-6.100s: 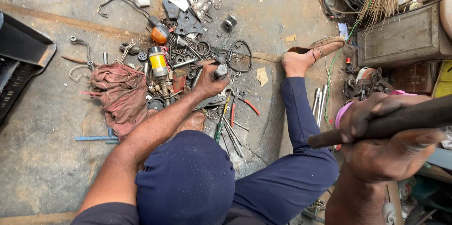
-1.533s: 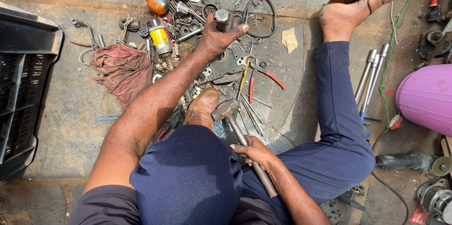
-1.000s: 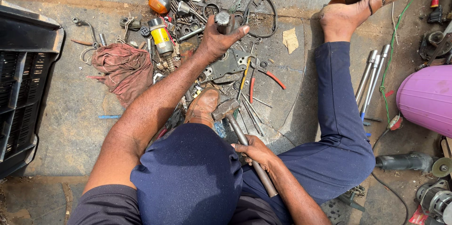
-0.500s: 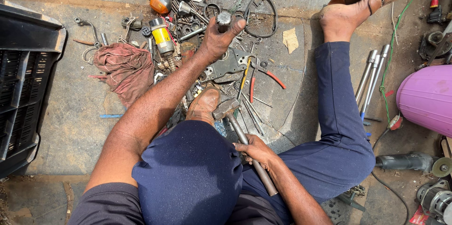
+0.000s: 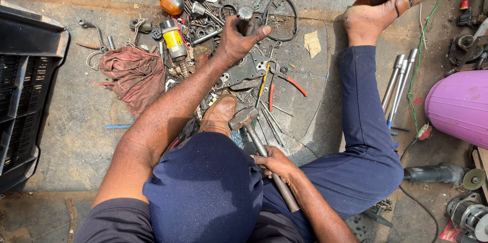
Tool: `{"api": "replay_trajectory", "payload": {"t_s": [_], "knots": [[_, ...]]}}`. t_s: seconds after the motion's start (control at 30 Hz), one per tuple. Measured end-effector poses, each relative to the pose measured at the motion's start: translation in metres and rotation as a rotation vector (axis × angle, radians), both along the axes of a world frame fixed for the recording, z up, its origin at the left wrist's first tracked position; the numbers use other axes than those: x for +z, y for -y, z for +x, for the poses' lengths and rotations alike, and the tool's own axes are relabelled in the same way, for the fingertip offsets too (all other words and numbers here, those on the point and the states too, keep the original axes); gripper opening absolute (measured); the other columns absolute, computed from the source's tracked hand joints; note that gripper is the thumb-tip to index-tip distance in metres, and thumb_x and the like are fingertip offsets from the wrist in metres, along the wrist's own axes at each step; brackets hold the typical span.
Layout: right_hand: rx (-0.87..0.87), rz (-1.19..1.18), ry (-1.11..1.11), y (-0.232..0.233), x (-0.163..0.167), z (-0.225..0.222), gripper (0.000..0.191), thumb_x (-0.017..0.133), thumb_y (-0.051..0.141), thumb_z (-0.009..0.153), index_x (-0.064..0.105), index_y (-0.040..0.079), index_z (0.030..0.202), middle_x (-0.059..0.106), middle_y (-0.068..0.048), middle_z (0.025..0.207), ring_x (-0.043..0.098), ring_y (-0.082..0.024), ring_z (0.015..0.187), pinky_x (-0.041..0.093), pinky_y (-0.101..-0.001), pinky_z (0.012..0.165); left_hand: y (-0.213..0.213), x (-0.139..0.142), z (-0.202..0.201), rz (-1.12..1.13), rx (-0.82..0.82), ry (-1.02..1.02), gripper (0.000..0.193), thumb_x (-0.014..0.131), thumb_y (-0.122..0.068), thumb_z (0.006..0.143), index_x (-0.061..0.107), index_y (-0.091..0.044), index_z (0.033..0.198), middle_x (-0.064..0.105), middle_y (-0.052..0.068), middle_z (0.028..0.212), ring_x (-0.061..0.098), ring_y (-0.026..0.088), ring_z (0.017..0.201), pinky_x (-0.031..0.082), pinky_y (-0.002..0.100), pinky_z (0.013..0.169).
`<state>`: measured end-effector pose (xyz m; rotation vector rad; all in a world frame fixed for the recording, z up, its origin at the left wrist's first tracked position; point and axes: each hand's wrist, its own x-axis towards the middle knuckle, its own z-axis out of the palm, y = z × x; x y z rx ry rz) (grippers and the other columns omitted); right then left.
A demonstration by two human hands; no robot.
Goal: The person uses a hammer and metal rods to strike internal components of a metal assembly on the floor, removing and reinserting parts by hand.
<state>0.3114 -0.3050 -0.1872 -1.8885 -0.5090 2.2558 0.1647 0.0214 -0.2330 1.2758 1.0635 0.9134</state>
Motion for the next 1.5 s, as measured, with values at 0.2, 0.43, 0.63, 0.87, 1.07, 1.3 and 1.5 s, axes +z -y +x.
{"api": "replay_trajectory", "payload": {"t_s": [0.2,0.43,0.63,0.87,1.07,1.3,1.5], "knots": [[-0.047,-0.022,-0.028,0.000,-0.001,0.000,0.028,0.080,0.020,0.089,0.060,0.001,0.093,0.056,-0.002,0.056,0.046,-0.006,0.039,0.034,-0.0228,0.034,0.000,0.010,0.002,-0.025,0.001,0.012,0.054,0.074,-0.060,0.090,0.061,-0.011,0.071,0.051,-0.005,0.063,0.047,0.008,0.060,0.041,0.031,0.054],[-0.046,-0.031,-0.028,0.000,-0.003,0.000,0.029,0.080,0.020,0.089,0.061,-0.001,0.093,0.056,-0.002,0.057,0.047,-0.006,0.039,0.034,-0.0229,0.034,0.002,0.025,-0.001,0.022,-0.010,0.042,0.057,0.072,-0.059,0.094,0.059,-0.011,0.067,0.047,-0.011,0.060,0.043,0.004,0.058,0.035,0.030,0.052],[-0.059,-0.033,-0.042,0.000,-0.004,0.000,0.028,0.079,0.020,0.089,0.061,-0.002,0.095,0.057,-0.002,0.057,0.047,-0.006,0.039,0.034,-0.0224,0.034,-0.002,0.026,-0.001,0.044,-0.047,0.028,0.060,0.069,-0.062,0.095,0.055,-0.012,0.066,0.043,-0.011,0.059,0.039,0.004,0.059,0.031,0.032,0.052],[-0.046,-0.022,-0.043,0.004,-0.008,0.002,0.028,0.076,0.017,0.092,0.059,-0.003,0.098,0.053,-0.001,0.056,0.046,-0.005,0.039,0.034,-0.0226,0.034,-0.008,0.010,0.003,0.015,0.012,-0.025,0.062,0.070,-0.065,0.091,0.053,-0.013,0.062,0.043,-0.008,0.056,0.042,0.006,0.055,0.036,0.032,0.049],[0.055,0.018,0.044,0.001,0.002,-0.001,0.021,0.068,0.012,0.090,0.059,0.004,0.107,0.053,0.000,0.058,0.048,-0.006,0.039,0.041,-0.0244,0.035,-0.009,0.003,0.003,0.128,0.015,-0.017,0.055,0.083,-0.055,0.087,0.053,-0.011,0.071,0.048,-0.007,0.064,0.046,0.006,0.060,0.040,0.031,0.053],[0.165,0.098,0.333,-0.013,0.074,0.013,0.035,0.082,0.027,0.086,0.062,0.001,0.097,0.054,-0.003,0.058,0.051,-0.012,0.043,0.042,-0.0288,0.039,-0.006,-0.003,0.004,0.081,0.004,-0.002,0.042,0.082,-0.040,0.089,0.057,-0.011,0.072,0.050,-0.006,0.064,0.047,0.007,0.060,0.041,0.032,0.054],[0.224,0.411,0.655,-0.075,0.176,0.018,0.039,0.070,0.043,0.090,0.059,0.006,0.092,0.053,-0.001,0.058,0.052,-0.011,0.049,0.041,-0.0290,0.043,-0.005,-0.007,-0.005,0.123,0.100,-0.004,0.040,0.082,-0.032,0.090,0.058,-0.004,0.074,0.054,-0.002,0.066,0.050,0.010,0.062,0.044,0.033,0.056]]}}
